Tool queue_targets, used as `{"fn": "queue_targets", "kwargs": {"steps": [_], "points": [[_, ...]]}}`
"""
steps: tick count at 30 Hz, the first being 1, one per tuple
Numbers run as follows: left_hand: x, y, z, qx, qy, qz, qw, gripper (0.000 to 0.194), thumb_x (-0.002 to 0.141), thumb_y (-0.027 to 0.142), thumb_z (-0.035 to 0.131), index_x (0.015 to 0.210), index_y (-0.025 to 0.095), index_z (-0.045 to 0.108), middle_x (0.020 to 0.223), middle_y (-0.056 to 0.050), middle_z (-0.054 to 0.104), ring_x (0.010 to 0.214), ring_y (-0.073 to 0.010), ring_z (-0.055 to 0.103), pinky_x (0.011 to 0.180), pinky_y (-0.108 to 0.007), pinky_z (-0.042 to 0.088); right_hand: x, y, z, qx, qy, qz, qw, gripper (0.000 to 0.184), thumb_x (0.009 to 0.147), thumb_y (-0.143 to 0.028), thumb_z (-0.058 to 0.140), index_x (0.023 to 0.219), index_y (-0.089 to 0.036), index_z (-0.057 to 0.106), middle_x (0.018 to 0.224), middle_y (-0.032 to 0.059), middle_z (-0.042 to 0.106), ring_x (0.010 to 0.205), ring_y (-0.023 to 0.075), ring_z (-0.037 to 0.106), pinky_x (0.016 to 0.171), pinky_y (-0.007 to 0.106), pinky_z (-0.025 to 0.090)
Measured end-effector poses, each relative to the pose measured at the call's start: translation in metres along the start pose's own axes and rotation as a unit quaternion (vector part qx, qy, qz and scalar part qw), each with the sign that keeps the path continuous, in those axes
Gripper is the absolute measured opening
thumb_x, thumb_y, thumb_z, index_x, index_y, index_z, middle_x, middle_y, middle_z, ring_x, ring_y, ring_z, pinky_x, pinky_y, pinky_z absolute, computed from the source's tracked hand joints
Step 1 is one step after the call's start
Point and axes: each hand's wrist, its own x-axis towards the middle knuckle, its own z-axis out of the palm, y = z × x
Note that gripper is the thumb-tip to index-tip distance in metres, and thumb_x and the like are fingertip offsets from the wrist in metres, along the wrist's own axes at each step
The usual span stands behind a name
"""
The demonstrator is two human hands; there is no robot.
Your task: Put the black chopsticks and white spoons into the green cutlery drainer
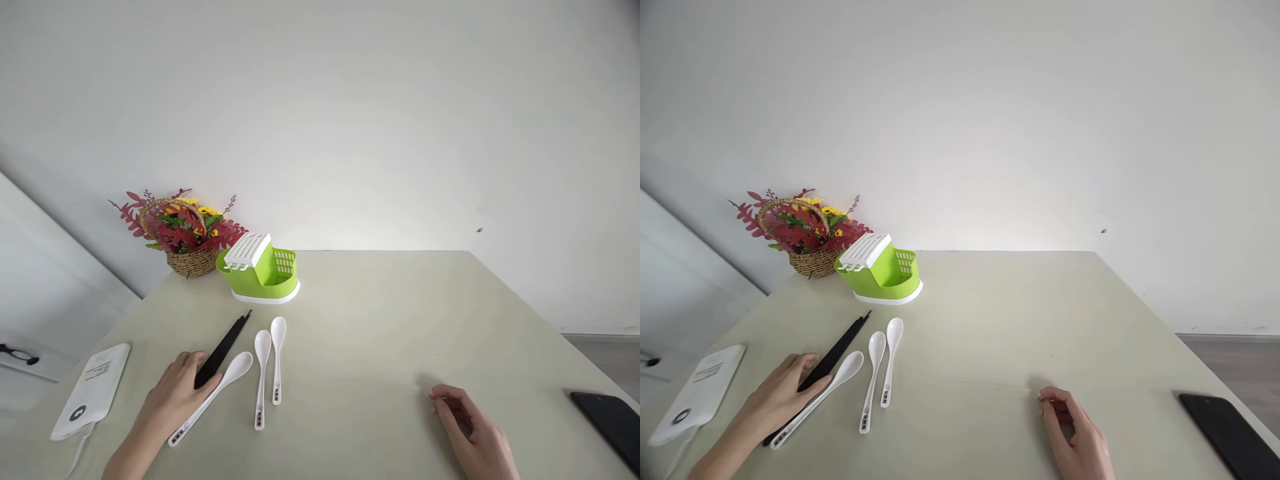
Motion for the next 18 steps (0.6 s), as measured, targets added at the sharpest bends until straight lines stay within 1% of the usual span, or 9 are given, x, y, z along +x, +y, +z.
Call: {"fn": "queue_targets", "kwargs": {"steps": [1,3,5,8,9,11,14,16,18], "points": [[-0.003,0.007,0.000,0.013,0.009,0.000,1.000,0.057,0.086,0.059,0.043,0.121,0.018,0.062,0.129,-0.016,0.066,0.119,-0.0324,0.064,0.086,-0.039,0.054,0.000,0.000,0.000,0.000,0.003,0.000,1.000,0.035,0.085,-0.061,0.054,0.096,-0.031,0.069,0.098,0.0010,0.079,0.087,0.0207,0.075,0.060,0.023,0.051],[-0.006,0.019,0.000,0.046,0.024,-0.002,0.999,0.051,0.088,0.052,0.042,0.118,0.018,0.064,0.126,-0.015,0.066,0.119,-0.0334,0.063,0.084,-0.041,0.054,0.001,0.004,-0.001,-0.007,-0.011,0.001,1.000,0.035,0.084,-0.061,0.056,0.097,-0.031,0.069,0.100,0.0014,0.079,0.088,0.0209,0.075,0.056,0.022,0.049],[-0.007,0.022,-0.003,0.086,0.020,-0.009,0.996,0.045,0.085,0.044,0.045,0.114,0.017,0.066,0.122,-0.016,0.067,0.116,-0.0352,0.065,0.079,-0.041,0.054,0.005,0.009,-0.003,-0.017,-0.035,0.001,0.999,0.035,0.083,-0.060,0.058,0.098,-0.030,0.069,0.102,0.0020,0.079,0.089,0.0212,0.076,0.056,0.022,0.051],[-0.002,0.014,-0.009,0.132,-0.022,-0.014,0.991,0.040,0.079,0.033,0.049,0.108,0.014,0.069,0.114,-0.018,0.069,0.104,-0.0362,0.069,0.071,-0.040,0.053,0.009,0.014,-0.005,-0.020,-0.054,-0.008,0.998,0.035,0.082,-0.059,0.060,0.098,-0.029,0.070,0.104,0.0036,0.079,0.090,0.0218,0.076,0.065,0.023,0.056],[0.000,0.009,-0.011,0.140,-0.037,-0.011,0.989,0.038,0.078,0.030,0.050,0.107,0.013,0.070,0.112,-0.018,0.070,0.100,-0.0356,0.070,0.069,-0.040,0.052,0.009,0.014,-0.006,-0.021,-0.052,-0.010,0.998,0.035,0.082,-0.059,0.060,0.098,-0.029,0.070,0.105,0.0039,0.079,0.090,0.0218,0.076,0.066,0.023,0.056],[0.003,0.003,-0.015,0.146,-0.052,0.000,0.988,0.036,0.082,0.025,0.047,0.107,0.013,0.068,0.109,-0.017,0.070,0.094,-0.0335,0.071,0.067,-0.039,0.051,0.006,0.009,-0.005,-0.023,-0.038,-0.006,0.999,0.035,0.084,-0.059,0.058,0.099,-0.029,0.070,0.108,0.0034,0.078,0.090,0.0211,0.075,0.065,0.023,0.055],[0.004,0.001,-0.015,0.164,-0.041,0.011,0.986,0.037,0.090,0.016,0.036,0.115,0.010,0.063,0.114,-0.019,0.068,0.096,-0.0320,0.070,0.063,-0.037,0.050,-0.001,-0.001,-0.003,-0.018,-0.018,0.002,1.000,0.035,0.087,-0.060,0.054,0.100,-0.031,0.068,0.110,0.0019,0.077,0.091,0.0196,0.074,0.064,0.023,0.052],[0.003,0.004,-0.013,0.186,-0.030,0.010,0.982,0.041,0.091,0.008,0.029,0.119,0.008,0.059,0.117,-0.021,0.065,0.101,-0.0317,0.069,0.063,-0.036,0.049,-0.003,-0.006,-0.002,-0.009,-0.013,0.004,1.000,0.035,0.087,-0.061,0.054,0.099,-0.030,0.067,0.108,0.0019,0.077,0.092,0.0196,0.074,0.065,0.023,0.052],[0.003,0.006,-0.009,0.201,-0.028,0.006,0.979,0.043,0.089,0.002,0.027,0.120,0.006,0.056,0.118,-0.023,0.064,0.104,-0.0322,0.068,0.063,-0.036,0.049,-0.003,-0.008,-0.002,-0.002,-0.009,0.004,1.000,0.036,0.086,-0.061,0.054,0.097,-0.030,0.068,0.105,0.0023,0.078,0.091,0.0202,0.074,0.064,0.023,0.051]]}}
